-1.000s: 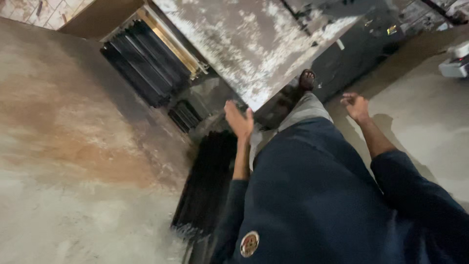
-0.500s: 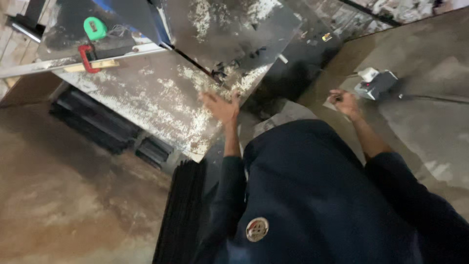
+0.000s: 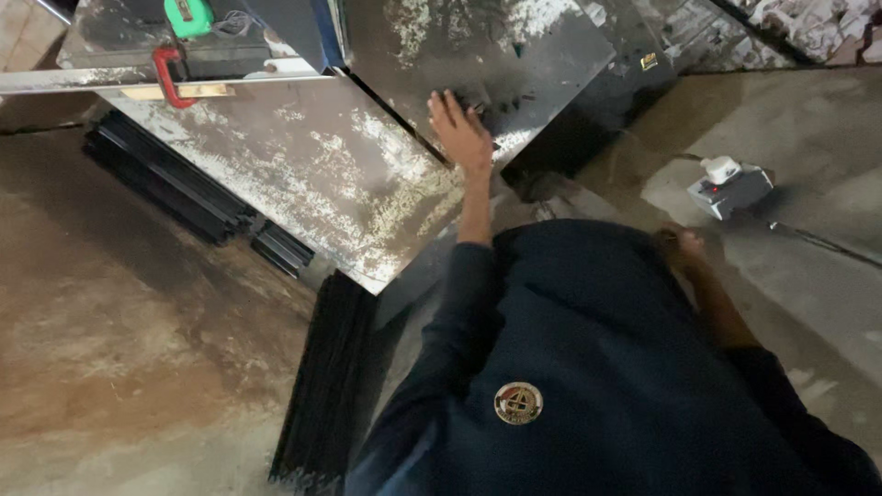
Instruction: The person sorts and aligns long dark metal strips on a work table, squaring up a stack by hand. They gather a bundle of strips, carry it across the workshop, and then handle longer flat metal bars, aligning them on the table.
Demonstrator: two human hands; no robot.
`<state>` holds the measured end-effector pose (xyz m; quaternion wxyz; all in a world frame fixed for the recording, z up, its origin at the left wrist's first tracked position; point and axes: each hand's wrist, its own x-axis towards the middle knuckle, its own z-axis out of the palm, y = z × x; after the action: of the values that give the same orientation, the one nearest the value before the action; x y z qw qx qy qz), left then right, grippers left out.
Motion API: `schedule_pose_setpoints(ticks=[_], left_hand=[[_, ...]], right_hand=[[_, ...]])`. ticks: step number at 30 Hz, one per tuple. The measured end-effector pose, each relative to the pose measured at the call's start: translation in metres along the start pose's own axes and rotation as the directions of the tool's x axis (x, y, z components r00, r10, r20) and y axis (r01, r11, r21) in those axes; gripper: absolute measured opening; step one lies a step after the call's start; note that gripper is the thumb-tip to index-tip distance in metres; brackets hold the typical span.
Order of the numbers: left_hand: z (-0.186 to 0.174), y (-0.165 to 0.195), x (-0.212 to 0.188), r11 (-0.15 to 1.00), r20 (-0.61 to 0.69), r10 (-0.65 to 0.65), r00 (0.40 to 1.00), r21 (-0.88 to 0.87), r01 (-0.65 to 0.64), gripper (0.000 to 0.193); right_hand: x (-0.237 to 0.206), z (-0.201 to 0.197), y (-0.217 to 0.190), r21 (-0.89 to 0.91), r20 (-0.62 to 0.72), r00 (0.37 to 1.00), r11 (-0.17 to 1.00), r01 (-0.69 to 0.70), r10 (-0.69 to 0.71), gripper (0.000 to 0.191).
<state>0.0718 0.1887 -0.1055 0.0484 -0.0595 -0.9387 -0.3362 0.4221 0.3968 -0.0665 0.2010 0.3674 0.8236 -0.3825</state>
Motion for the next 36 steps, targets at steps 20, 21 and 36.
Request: schedule_pose_setpoints(ticks=[20,21,36], left_hand=[[0.034,0.046,0.035,0.991,0.177,0.074,0.981,0.100,-0.092,0.098],[0.041,0.048,0.044,0.991,0.148,0.066,0.987,0.105,-0.082,0.092],[0.058,0.027,0.048,0.990,0.077,0.142,0.987,-0.032,-0.140,0.087]], right_hand=[[-0.006,-0.001,0.026,-0.146,-0.158,0.957,0.964,0.220,-0.242,0.023],[-0.010,0.000,0.030,-0.023,-0.163,0.968,0.982,0.188,-0.190,0.029],[0.016,-0.028,0.074,0.160,-0.366,0.915,0.957,0.244,-0.172,0.036]])
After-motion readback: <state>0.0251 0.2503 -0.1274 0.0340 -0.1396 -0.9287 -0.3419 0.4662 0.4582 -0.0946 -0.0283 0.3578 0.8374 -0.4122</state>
